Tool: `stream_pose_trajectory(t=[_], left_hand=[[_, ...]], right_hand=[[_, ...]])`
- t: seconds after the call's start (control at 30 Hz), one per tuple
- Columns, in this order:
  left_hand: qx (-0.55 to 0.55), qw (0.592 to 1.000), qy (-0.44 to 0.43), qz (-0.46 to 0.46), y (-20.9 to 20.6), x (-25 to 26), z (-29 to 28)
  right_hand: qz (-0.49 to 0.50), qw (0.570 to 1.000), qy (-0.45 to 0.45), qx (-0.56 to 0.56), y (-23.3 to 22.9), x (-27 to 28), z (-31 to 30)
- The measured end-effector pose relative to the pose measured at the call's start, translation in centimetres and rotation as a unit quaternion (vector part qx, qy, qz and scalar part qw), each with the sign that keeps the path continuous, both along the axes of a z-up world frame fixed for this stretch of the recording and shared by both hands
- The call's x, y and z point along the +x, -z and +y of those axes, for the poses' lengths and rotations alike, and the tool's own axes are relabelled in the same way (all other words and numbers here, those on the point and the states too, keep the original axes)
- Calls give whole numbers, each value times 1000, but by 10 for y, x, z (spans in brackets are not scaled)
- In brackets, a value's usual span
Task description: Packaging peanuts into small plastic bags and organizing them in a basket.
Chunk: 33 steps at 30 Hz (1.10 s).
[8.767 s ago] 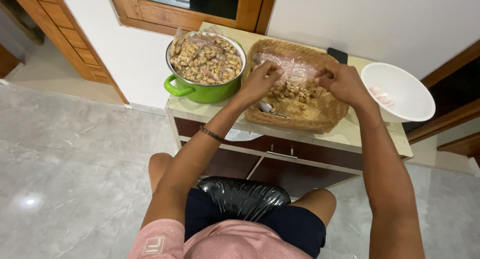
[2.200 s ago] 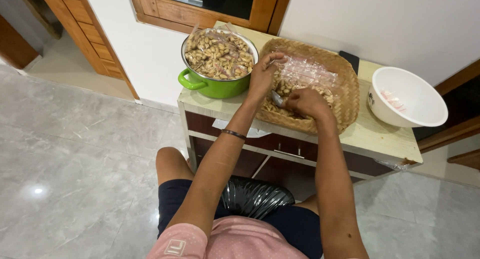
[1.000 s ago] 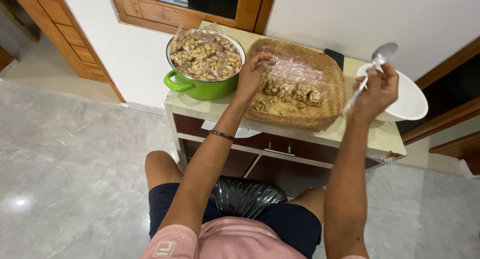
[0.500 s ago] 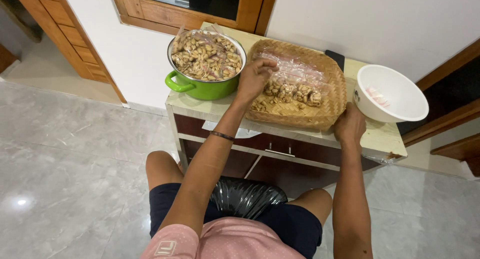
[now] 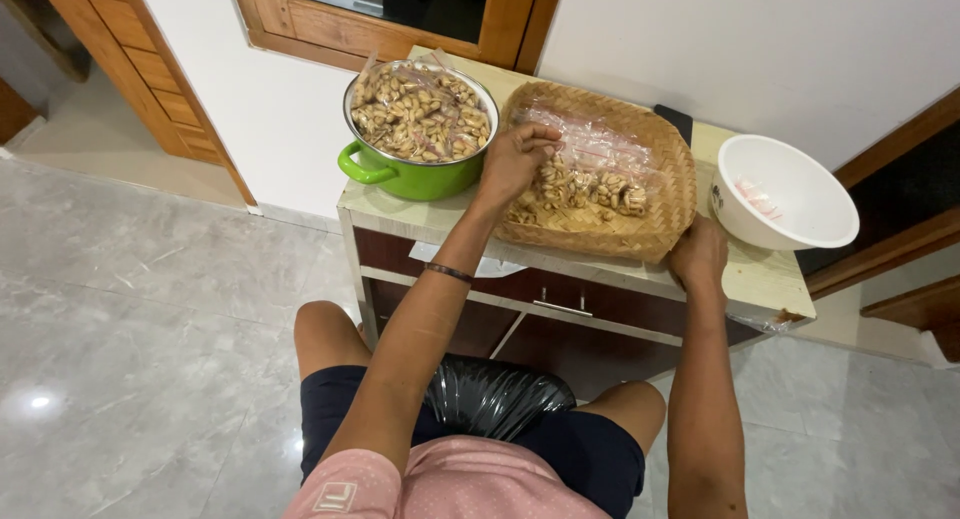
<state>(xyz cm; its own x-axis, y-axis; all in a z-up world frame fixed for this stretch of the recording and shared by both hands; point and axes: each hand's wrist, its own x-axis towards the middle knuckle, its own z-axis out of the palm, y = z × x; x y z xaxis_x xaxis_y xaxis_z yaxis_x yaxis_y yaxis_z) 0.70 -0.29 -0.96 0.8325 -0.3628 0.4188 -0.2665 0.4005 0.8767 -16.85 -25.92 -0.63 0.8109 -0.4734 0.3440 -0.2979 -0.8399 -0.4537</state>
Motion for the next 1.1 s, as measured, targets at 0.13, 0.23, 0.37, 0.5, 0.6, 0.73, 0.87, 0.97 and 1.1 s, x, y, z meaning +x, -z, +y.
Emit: stream_pose_trajectory(t=[0.13, 0.23, 0.37, 0.5, 0.6, 0.73, 0.87, 0.97, 1.1], left_hand=[[-10, 1000, -6, -2, 3, 4, -2], [-8, 1000, -3, -10, 7, 7, -5], [-27, 999, -2, -16, -14, -23, 11], [-29, 999, 0, -28, 4, 3, -3], [-34, 999, 7, -28, 6, 8, -5], [2, 1000, -25, -10, 5, 10, -7], [-4, 999, -51, 6, 6, 12, -6], [-9, 996, -85, 9, 9, 17, -15], [-26, 989, -144, 24, -1, 4, -15]], right_hand=[[-19, 1000, -11, 9, 21, 11, -28], [-58, 998, 0, 1, 22, 17, -55], [-307, 948, -73, 38, -30, 29, -30], [-127, 971, -188, 71, -88, 37, 59], [14, 952, -283, 114, -106, 64, 109], [114, 949, -291, 50, -82, 105, 104], [32, 928, -288, 232, -55, 114, 97], [-34, 896, -282, 341, -30, 119, 81], [-66, 881, -274, 379, -28, 116, 82]])
